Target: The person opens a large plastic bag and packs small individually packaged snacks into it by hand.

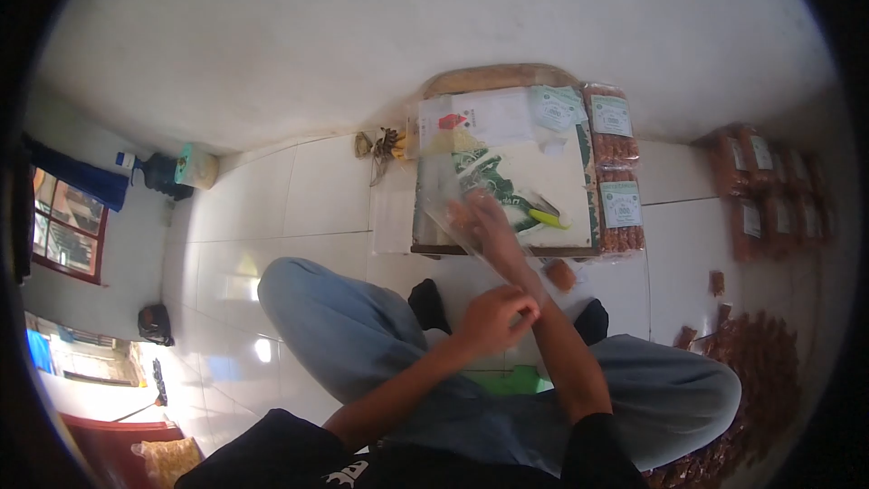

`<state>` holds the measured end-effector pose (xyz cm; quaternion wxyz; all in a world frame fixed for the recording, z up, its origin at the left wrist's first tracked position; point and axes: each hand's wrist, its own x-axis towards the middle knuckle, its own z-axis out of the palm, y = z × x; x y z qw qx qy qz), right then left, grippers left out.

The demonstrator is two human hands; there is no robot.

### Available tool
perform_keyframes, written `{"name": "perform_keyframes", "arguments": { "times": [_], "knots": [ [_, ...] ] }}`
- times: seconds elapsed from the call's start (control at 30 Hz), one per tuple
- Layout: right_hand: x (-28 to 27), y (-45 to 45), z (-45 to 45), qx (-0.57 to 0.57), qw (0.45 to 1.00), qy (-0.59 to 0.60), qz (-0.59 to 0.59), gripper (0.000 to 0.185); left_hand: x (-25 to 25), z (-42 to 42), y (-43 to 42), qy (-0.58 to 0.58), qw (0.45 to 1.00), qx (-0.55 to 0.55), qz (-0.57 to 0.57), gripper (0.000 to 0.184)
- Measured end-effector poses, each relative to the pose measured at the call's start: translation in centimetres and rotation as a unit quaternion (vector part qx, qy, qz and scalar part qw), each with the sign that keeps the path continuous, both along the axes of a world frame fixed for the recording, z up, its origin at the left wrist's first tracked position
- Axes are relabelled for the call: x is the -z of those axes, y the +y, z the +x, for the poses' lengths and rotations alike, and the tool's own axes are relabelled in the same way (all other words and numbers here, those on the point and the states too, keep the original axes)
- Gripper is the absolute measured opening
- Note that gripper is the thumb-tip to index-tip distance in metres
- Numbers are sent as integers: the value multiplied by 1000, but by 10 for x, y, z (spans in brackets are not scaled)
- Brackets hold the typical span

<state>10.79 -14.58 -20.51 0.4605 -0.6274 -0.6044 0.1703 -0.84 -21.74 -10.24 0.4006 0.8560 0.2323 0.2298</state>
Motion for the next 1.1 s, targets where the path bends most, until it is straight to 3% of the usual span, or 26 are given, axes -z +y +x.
{"name": "perform_keyframes", "arguments": {
  "times": [0.07, 0.13, 0.2, 0.23, 0.3, 0.37, 0.43, 0.47, 0.53, 0.6, 0.63, 0.7, 0.73, 0.77, 0.9, 1.0, 1.07, 1.1],
  "knots": [
    [-4, 3, -3, -43, 982, 184, -5, 41, -12, 4, -3, 17, 999, 42, 4, 10],
    [-4, 3, -4, -85, 929, 359, -14, 43, -24, 7, -6, 24, 993, 114, 22, 13],
    [8, -1, -3, -106, 891, 440, -19, 44, -33, 4, 17, 60, 979, 167, -104, 15],
    [30, -2, -3, -68, 955, 287, 24, 45, -35, 4, 35, 47, 965, 164, -198, 17],
    [31, -9, -3, -24, 990, 125, 65, 47, -10, 4, 90, 1, 999, -45, -13, 25],
    [-3, -15, -2, -7, 1000, -16, 13, 54, 50, -7, 163, 41, 946, -244, 208, 35],
    [4, -11, -6, 4, 999, -27, 22, 54, 83, -22, 207, 155, 930, -285, 171, 35],
    [6, -9, -7, 13, 999, -36, 29, 53, 84, -28, 214, 154, 930, -285, 173, 35],
    [-13, -11, -4, 4, 999, -37, 20, 51, 81, -29, 226, 213, 966, -133, -58, 37],
    [-21, -9, -9, -1, 999, -36, 5, 48, 76, -27, 227, 219, 962, -132, -91, 37],
    [-21, -4, -14, -24, 972, 230, -34, 45, 72, -25, 226, 224, 957, -137, -125, 37],
    [-24, -4, -16, -43, 874, 479, -69, 42, 70, -25, 218, 200, 961, -134, -136, 36],
    [-26, -10, -16, 6, 977, 214, -3, 37, 70, -26, 216, 175, 964, -136, -147, 36],
    [-29, -13, -16, 53, 994, -71, 64, 33, 69, -25, 218, 175, 964, -136, -148, 36],
    [-23, -15, -15, 53, 990, -108, 71, 30, 89, -27, 226, 205, 962, -113, -139, 39],
    [-19, -12, -9, 13, 995, -68, 67, 34, 94, -24, 226, 191, 964, -127, -137, 39],
    [-9, -10, -6, -27, 993, 47, 104, 45, 84, -22, 222, 196, 961, -142, -132, 42],
    [-9, -9, -10, -26, 993, 48, 104, 45, 82, -21, 223, 218, 957, -147, -125, 45]
  ]
}}
